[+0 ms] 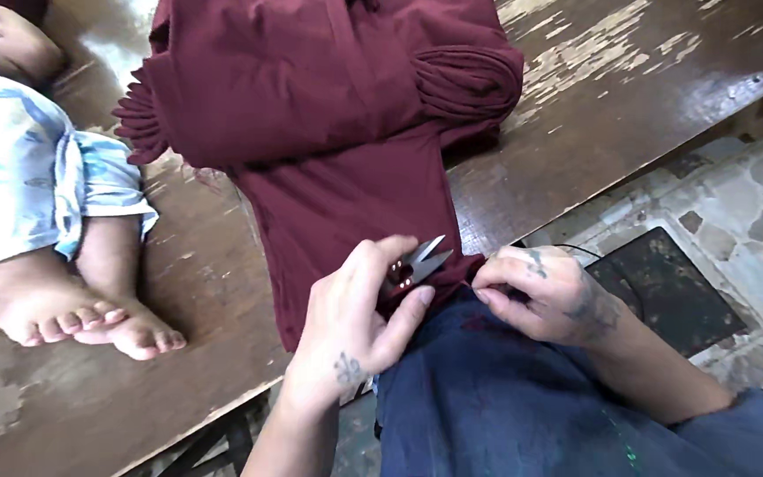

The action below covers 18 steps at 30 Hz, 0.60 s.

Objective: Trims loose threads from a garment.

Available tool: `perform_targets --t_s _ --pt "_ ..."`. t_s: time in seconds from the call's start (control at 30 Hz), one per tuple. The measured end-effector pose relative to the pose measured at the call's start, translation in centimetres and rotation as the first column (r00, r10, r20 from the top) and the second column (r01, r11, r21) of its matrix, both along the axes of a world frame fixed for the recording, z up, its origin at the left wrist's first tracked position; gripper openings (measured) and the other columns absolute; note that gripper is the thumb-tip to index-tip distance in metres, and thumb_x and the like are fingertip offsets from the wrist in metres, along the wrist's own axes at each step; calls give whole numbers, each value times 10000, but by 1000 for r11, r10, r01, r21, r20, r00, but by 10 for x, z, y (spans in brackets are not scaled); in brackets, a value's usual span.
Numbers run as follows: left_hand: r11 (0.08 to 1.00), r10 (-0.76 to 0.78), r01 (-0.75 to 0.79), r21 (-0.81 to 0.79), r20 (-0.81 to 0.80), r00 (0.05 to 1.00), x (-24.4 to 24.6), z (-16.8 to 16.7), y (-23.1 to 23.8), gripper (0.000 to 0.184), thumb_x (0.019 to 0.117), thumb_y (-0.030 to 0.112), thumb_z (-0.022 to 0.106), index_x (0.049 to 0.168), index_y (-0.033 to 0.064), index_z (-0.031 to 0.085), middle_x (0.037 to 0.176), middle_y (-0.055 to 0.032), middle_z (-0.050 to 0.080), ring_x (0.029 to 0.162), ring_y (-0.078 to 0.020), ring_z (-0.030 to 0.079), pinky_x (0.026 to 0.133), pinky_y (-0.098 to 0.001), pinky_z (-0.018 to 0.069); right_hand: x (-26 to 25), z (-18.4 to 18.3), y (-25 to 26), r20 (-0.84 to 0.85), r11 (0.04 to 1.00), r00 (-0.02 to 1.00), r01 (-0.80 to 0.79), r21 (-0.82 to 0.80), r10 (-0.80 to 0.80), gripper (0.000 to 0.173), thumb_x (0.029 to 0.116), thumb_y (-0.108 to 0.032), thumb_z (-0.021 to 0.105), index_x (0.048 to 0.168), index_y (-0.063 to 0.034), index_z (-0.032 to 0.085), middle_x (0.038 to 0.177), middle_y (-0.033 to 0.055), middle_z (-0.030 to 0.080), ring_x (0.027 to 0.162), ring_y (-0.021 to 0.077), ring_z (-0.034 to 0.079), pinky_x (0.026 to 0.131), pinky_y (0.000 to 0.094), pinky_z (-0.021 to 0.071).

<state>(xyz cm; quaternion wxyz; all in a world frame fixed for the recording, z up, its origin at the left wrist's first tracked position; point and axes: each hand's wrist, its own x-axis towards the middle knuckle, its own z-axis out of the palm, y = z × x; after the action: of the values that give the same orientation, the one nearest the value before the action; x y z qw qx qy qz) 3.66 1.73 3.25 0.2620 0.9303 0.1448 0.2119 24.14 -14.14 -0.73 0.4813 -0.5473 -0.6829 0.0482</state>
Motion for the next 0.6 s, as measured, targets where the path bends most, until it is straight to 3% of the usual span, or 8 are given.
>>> perform_targets --t_s 0.1,0.2,0.37,0.43,0.5,0.57,0.6 --pt "979 -71 83 185 -72 995 -12 20 -10 363 1042 416 530 1192 123 685 899 -55 660 738 -142 615 610 -315 481 0 1 -3 -17 1000 1000 -1 -18 0 199 992 -144 592 891 -25 716 767 49 687 696 38 622 649 152 506" --pt "930 -98 137 340 -129 987 -12 30 -19 280 1041 296 534 1178 126 710 910 -71 693 789 -213 644 643 -357 473 0 4 -4 -32 1000 999 0 -7 -1 198 982 -142 600 869 -25 713 746 42 678 681 27 610 632 143 496" --pt "886 -43 109 450 -156 987 0 22 -16 243 1026 199 537 1120 138 752 884 -63 715 708 -230 657 568 -379 465 -6 6 -5 -94 991 987 -123 55 127 211 1031 -145 555 923 -14 681 798 69 681 760 65 643 704 174 525" --pt "926 -17 55 374 -105 994 -1 17 -9 276 1030 246 532 1133 111 749 886 -75 711 709 -211 660 572 -374 482 -7 7 -10 -107 984 978 -172 56 177 252 1034 -180 543 866 -26 650 724 77 633 693 106 615 651 211 502" --pt "984 -2 7 179 -29 1000 -2 10 -1 339 1020 348 560 1205 90 679 899 -48 669 719 -108 605 604 -285 481 -6 4 -10 -83 990 987 -135 46 138 379 1055 -287 548 770 -43 605 633 66 559 606 125 554 578 243 445" --pt "1000 15 -15 2 23 1000 1 0 5 342 965 342 647 1186 83 678 885 -10 695 722 -9 600 629 -197 500 -6 -4 0 -30 999 1000 11 40 -9 400 1012 -379 622 808 -37 662 665 58 601 631 113 581 593 237 478" --pt "997 12 -10 -80 23 1000 4 -5 7 263 947 291 668 1099 81 710 837 21 683 700 26 583 622 -157 492 -7 -9 9 1 996 997 83 46 -83 364 971 -379 669 867 -32 712 721 62 647 676 116 618 617 239 514"
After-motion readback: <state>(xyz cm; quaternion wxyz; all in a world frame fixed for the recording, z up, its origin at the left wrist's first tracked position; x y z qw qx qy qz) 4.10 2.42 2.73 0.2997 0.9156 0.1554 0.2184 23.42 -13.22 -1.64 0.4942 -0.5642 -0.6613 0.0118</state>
